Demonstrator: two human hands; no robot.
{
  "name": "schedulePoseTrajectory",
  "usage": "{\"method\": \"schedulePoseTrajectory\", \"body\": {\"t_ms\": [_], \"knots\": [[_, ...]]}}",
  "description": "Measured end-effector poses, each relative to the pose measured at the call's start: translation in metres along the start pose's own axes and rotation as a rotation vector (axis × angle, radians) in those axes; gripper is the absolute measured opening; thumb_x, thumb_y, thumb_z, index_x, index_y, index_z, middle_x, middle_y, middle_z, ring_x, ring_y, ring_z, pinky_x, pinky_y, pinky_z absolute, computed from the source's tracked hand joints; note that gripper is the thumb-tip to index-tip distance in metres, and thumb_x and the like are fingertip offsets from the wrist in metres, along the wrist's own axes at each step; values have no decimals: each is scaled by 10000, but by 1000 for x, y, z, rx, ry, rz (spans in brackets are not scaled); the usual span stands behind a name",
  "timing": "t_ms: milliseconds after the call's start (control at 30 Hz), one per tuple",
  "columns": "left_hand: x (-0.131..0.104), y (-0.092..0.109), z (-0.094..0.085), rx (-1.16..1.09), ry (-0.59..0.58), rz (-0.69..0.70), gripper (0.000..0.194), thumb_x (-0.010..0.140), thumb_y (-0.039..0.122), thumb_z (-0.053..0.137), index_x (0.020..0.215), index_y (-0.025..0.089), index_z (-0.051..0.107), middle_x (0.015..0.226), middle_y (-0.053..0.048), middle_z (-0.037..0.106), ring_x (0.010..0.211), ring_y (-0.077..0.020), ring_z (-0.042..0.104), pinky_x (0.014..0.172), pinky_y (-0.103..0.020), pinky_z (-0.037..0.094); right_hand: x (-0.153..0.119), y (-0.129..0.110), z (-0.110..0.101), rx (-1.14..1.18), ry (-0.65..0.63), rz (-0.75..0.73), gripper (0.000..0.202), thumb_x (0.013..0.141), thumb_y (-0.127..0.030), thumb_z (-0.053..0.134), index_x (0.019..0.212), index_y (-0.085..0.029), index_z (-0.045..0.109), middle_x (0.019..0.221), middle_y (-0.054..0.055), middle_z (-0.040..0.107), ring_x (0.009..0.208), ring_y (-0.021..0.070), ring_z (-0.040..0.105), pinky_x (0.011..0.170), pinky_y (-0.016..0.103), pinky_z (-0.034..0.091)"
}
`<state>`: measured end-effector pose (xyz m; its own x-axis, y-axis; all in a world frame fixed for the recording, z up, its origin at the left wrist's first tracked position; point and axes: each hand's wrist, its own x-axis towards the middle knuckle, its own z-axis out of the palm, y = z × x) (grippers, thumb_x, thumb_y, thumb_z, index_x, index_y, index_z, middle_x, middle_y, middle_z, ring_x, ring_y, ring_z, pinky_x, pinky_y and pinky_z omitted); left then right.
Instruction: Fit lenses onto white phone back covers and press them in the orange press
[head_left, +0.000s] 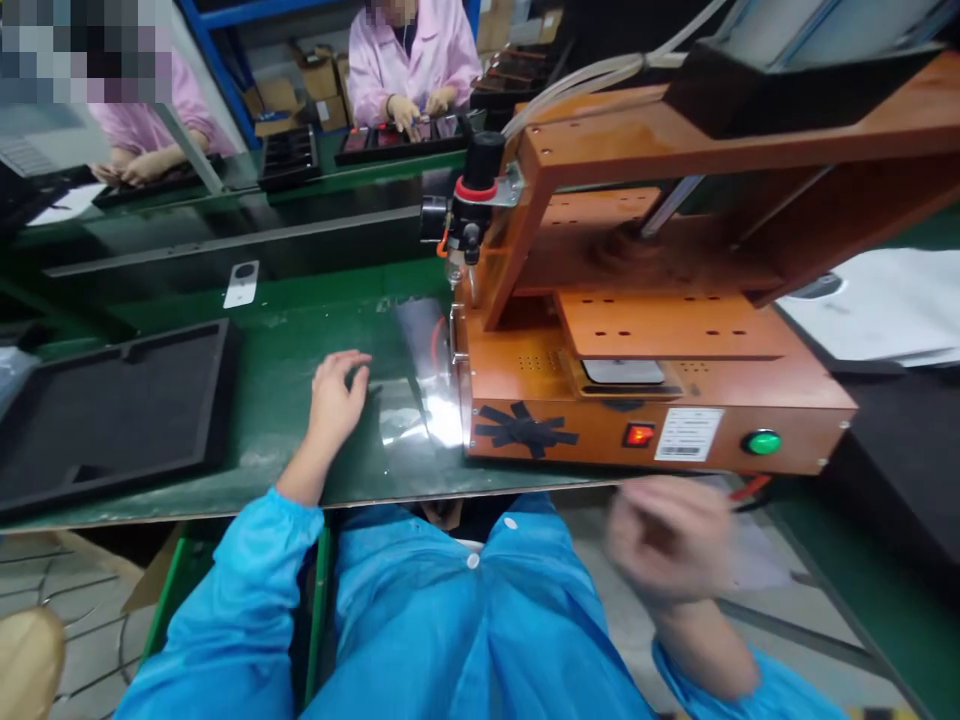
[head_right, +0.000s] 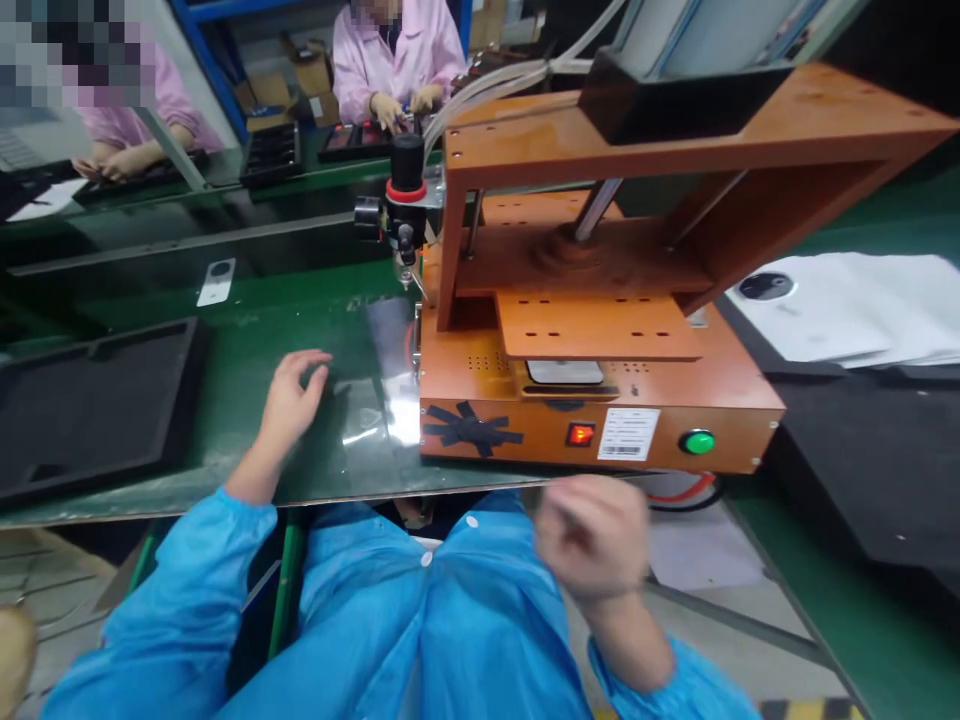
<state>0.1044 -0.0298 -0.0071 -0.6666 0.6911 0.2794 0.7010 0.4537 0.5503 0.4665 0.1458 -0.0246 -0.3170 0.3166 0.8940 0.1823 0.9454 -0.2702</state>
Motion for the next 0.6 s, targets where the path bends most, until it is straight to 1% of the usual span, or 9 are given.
{"method": "schedulePoseTrajectory", "body": {"t_ms": [33,100,167,233,333,467,533,567,600], "knots": [[17,-10,0,25,-9,-11,302,1039,296,534,1241,213,744,1396,-145,701,1355,-314,621,1219,-562,449,0,-17,11,129,-146,-92,234,857,-150,684,1029,-308,698,768,37,733,638,228,698,574,405,580],[43,-24,8,50,-47,-16,365,994,296,643,1344,225,713,1501,-131,660,1441,-351,554,1257,-599,387,-2,-47,34,332,-328,-232,256,895,-97,653,1087,-258,702,865,41,781,724,196,726,637,355,604],[59,-32,19,70,-92,-21,552,916,333,781,1449,253,660,1592,-114,597,1539,-407,443,1289,-657,306,-1,-69,57,424,-421,-285,257,940,-93,632,1139,-236,709,937,59,796,804,199,726,688,354,596],[63,-37,27,82,-133,-28,681,856,369,859,1490,269,633,1631,-106,558,1595,-446,351,1306,-701,235,3,-82,77,449,-491,-292,243,971,-95,614,1155,-219,713,948,63,787,816,204,706,692,358,561],[54,-44,26,80,-186,-15,632,857,395,860,1448,275,671,1638,-86,550,1611,-432,341,1322,-699,216,17,-87,98,447,-554,-279,190,1004,-115,601,1134,-184,721,936,70,769,805,206,679,695,357,521],[26,-52,9,47,-240,38,475,889,366,831,1348,285,738,1582,-67,611,1590,-376,407,1321,-650,290,36,-92,120,385,-649,-156,201,1059,-188,550,1146,-175,731,1023,99,776,899,235,697,783,376,561],[12,-53,2,20,-249,65,388,902,329,817,1284,288,768,1537,-58,654,1573,-338,440,1320,-615,322,38,-99,131,335,-719,-98,249,1069,-220,543,1229,-157,723,1122,132,773,996,259,713,858,398,587],[7,-53,-1,3,-244,73,345,907,311,809,1250,283,780,1509,-59,677,1558,-322,464,1316,-597,341,37,-104,137,319,-761,-85,295,1063,-259,578,1303,-140,701,1217,160,760,1083,282,712,918,421,594],[2,-52,-2,-12,-232,77,306,911,295,800,1217,274,789,1479,-63,699,1538,-309,491,1309,-579,362,34,-108,142,312,-807,-85,394,1040,-317,643,1382,-122,666,1331,194,727,1187,315,695,983,456,590]]}}
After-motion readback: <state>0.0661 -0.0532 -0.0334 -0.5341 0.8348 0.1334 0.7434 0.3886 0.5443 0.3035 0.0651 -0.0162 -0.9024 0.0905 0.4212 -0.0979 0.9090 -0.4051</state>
